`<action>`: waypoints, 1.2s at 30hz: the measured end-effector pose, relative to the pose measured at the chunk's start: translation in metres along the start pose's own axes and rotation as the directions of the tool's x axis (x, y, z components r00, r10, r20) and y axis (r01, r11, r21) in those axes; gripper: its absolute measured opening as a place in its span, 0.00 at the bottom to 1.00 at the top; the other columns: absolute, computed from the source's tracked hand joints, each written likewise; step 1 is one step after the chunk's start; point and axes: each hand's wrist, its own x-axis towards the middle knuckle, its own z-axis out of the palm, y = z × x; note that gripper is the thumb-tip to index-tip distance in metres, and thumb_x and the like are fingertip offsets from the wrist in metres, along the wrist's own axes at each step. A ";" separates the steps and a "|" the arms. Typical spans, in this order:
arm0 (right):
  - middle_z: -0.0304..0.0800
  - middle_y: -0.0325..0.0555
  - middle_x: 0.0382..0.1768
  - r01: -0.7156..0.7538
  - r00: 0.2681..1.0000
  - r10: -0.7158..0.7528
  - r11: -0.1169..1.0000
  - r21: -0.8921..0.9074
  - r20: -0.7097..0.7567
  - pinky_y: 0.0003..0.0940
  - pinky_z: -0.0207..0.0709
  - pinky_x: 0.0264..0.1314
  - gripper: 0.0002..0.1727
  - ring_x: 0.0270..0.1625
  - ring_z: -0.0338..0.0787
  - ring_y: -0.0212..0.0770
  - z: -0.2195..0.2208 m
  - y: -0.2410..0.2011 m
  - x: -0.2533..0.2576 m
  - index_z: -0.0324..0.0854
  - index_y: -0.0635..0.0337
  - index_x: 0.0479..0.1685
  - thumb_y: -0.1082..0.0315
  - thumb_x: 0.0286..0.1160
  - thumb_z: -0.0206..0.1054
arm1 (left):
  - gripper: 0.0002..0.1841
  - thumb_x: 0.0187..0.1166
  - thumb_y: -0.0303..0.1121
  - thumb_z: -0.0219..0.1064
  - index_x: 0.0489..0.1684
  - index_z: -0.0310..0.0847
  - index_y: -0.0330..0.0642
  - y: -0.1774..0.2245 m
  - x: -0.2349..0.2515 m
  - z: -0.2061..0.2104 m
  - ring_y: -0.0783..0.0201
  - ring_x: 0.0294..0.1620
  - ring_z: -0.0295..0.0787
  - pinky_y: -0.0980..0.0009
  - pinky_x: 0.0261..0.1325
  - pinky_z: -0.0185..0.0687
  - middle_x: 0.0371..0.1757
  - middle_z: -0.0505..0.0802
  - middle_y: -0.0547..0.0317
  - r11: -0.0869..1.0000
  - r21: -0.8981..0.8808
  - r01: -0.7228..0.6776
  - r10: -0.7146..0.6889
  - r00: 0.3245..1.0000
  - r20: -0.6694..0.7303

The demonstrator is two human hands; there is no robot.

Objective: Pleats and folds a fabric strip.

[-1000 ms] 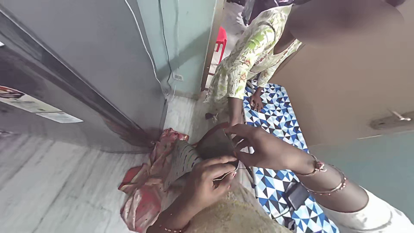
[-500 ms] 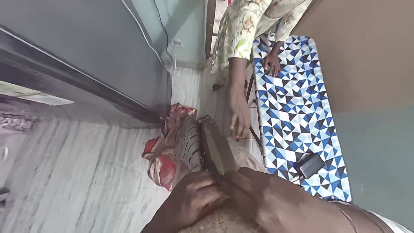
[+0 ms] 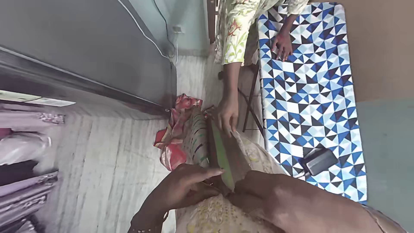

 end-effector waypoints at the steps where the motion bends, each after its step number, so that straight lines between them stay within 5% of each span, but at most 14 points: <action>1: 0.91 0.49 0.43 0.004 1.000 -0.003 0.999 0.048 -0.018 0.35 0.86 0.47 0.14 0.46 0.91 0.47 -0.004 0.005 -0.005 0.86 0.58 0.56 0.75 0.81 0.58 | 0.18 0.83 0.41 0.69 0.65 0.82 0.44 0.000 0.007 0.001 0.78 0.53 0.90 0.83 0.60 0.82 0.50 0.95 0.59 1.000 0.000 -0.017 0.017 1.000 0.006; 5: 0.92 0.49 0.46 -0.001 0.991 0.036 0.965 0.263 -0.126 0.29 0.83 0.58 0.12 0.52 0.91 0.41 -0.015 0.033 -0.027 0.84 0.59 0.55 0.70 0.89 0.54 | 0.09 0.84 0.38 0.68 0.47 0.89 0.44 0.000 0.025 0.006 0.76 0.50 0.92 0.81 0.58 0.85 0.44 0.97 0.61 0.999 -0.046 -0.002 0.004 1.000 0.030; 9: 0.93 0.41 0.45 -0.002 0.953 0.161 0.851 0.525 -0.257 0.17 0.83 0.54 0.13 0.48 0.90 0.23 -0.006 0.066 -0.059 0.85 0.59 0.53 0.63 0.90 0.55 | 0.07 0.84 0.36 0.68 0.42 0.89 0.44 0.001 0.033 0.007 0.76 0.51 0.91 0.81 0.60 0.84 0.43 0.96 0.62 0.999 -0.018 0.044 -0.043 0.999 0.024; 12: 0.93 0.35 0.52 0.006 0.873 0.308 0.768 0.641 -0.378 0.20 0.86 0.57 0.10 0.52 0.91 0.22 -0.002 0.086 -0.084 0.84 0.54 0.55 0.63 0.86 0.62 | 0.06 0.84 0.35 0.68 0.43 0.89 0.45 0.002 0.039 0.007 0.78 0.54 0.90 0.82 0.61 0.82 0.45 0.96 0.64 0.997 -0.014 0.076 -0.076 0.997 0.007; 15: 0.92 0.25 0.53 -0.098 0.735 0.476 0.779 0.619 -0.483 0.21 0.86 0.56 0.12 0.52 0.90 0.21 -0.008 0.104 -0.106 0.85 0.42 0.59 0.62 0.81 0.64 | 0.06 0.83 0.37 0.68 0.43 0.89 0.47 0.005 0.046 0.006 0.80 0.53 0.90 0.84 0.60 0.82 0.46 0.96 0.66 0.995 0.003 0.101 -0.101 0.995 -0.023; 21: 0.91 0.19 0.45 -0.175 0.514 0.569 0.802 0.571 -0.642 0.15 0.83 0.42 0.10 0.39 0.87 0.17 -0.027 0.119 -0.116 0.86 0.38 0.55 0.59 0.79 0.66 | 0.05 0.83 0.36 0.69 0.45 0.87 0.47 0.004 0.056 0.009 0.79 0.53 0.89 0.84 0.58 0.83 0.48 0.95 0.67 0.996 -0.002 0.093 -0.093 0.994 -0.057; 36: 0.89 0.21 0.43 -0.101 0.464 0.480 0.864 0.494 -0.745 0.15 0.82 0.38 0.09 0.37 0.85 0.17 -0.029 0.131 -0.106 0.86 0.44 0.52 0.62 0.78 0.66 | 0.04 0.82 0.33 0.70 0.47 0.86 0.45 0.008 0.079 0.028 0.80 0.54 0.89 0.81 0.61 0.84 0.48 0.94 0.67 0.993 0.050 0.104 -0.094 0.980 -0.175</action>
